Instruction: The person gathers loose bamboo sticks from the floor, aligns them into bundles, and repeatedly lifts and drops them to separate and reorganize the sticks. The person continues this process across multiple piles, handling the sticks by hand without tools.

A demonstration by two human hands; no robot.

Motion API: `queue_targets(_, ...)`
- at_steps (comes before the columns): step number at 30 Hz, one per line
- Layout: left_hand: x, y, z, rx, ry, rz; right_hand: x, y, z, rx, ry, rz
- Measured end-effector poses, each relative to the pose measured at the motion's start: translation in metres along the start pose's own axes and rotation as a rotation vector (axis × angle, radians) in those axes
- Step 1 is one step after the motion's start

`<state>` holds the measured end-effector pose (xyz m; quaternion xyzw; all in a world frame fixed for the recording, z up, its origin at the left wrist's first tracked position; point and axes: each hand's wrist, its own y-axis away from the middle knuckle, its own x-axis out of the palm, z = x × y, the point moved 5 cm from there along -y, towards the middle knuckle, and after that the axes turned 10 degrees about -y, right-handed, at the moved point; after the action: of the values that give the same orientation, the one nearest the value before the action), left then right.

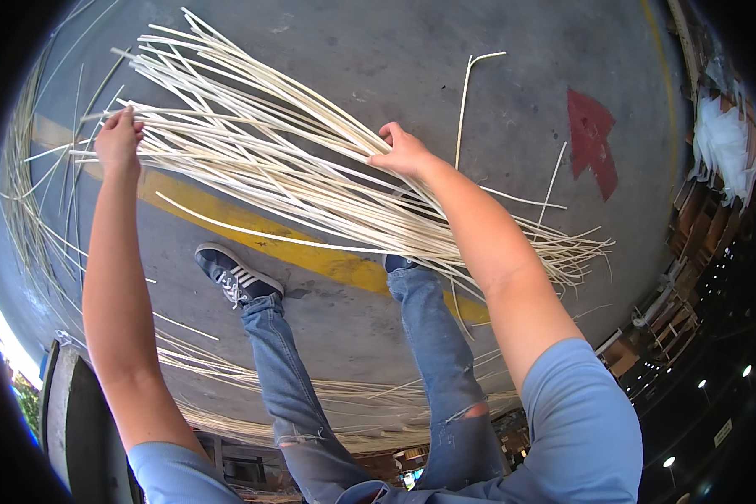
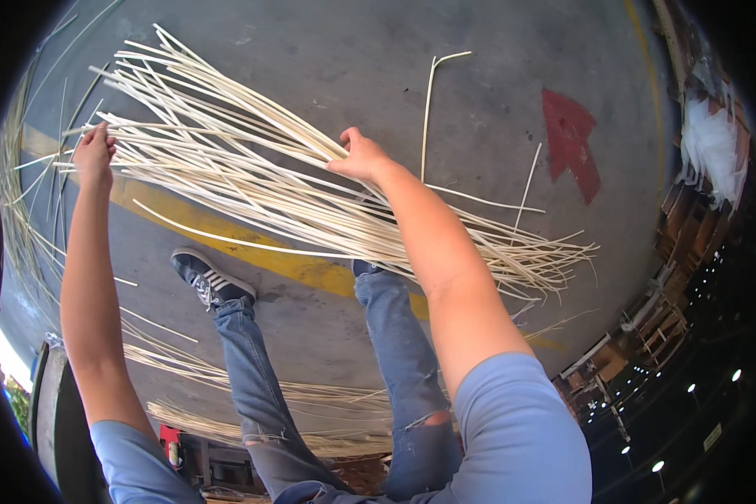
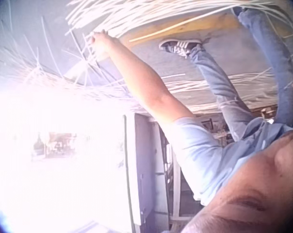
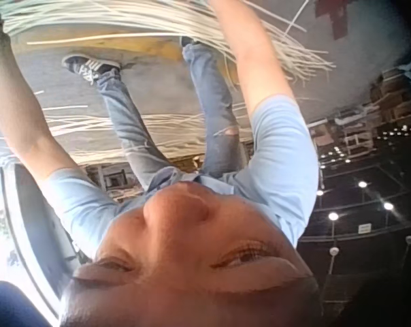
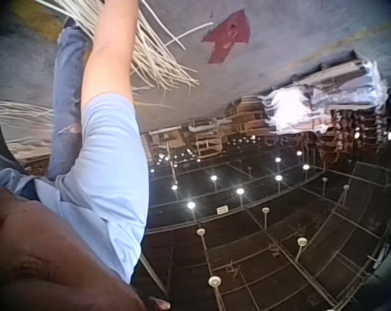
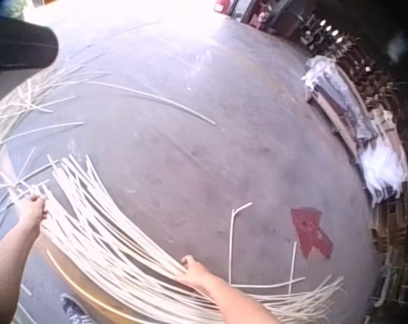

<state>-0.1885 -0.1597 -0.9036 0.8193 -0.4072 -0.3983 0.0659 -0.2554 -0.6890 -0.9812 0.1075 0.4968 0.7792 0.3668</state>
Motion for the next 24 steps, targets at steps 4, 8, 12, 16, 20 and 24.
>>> queue_targets(4, -0.006, -0.002, 0.008, -0.004, 0.067, -0.026, 0.006, 0.010, 0.002, -0.053, 0.131, 0.109)
queue_targets(8, -0.003, 0.016, 0.015, 0.002, 0.026, -0.101, 0.014, 0.021, 0.001, 0.094, 0.040, 0.304)
queue_targets(12, -0.043, 0.011, 0.011, -0.001, -0.035, -0.280, 0.031, 0.034, 0.012, 0.166, -0.013, 0.418)
queue_targets(16, -0.075, 0.034, 0.029, 0.044, 0.109, -0.299, 0.047, 0.037, 0.013, 0.100, 0.039, 0.413)
queue_targets(20, -0.060, 0.162, 0.120, -0.210, 0.053, -0.106, 0.051, 0.042, 0.012, 0.146, 0.191, 0.453)
queue_targets(24, 0.036, 0.324, 0.197, -0.673, 0.233, 0.404, 0.059, 0.031, 0.033, 0.089, 0.079, 0.514)
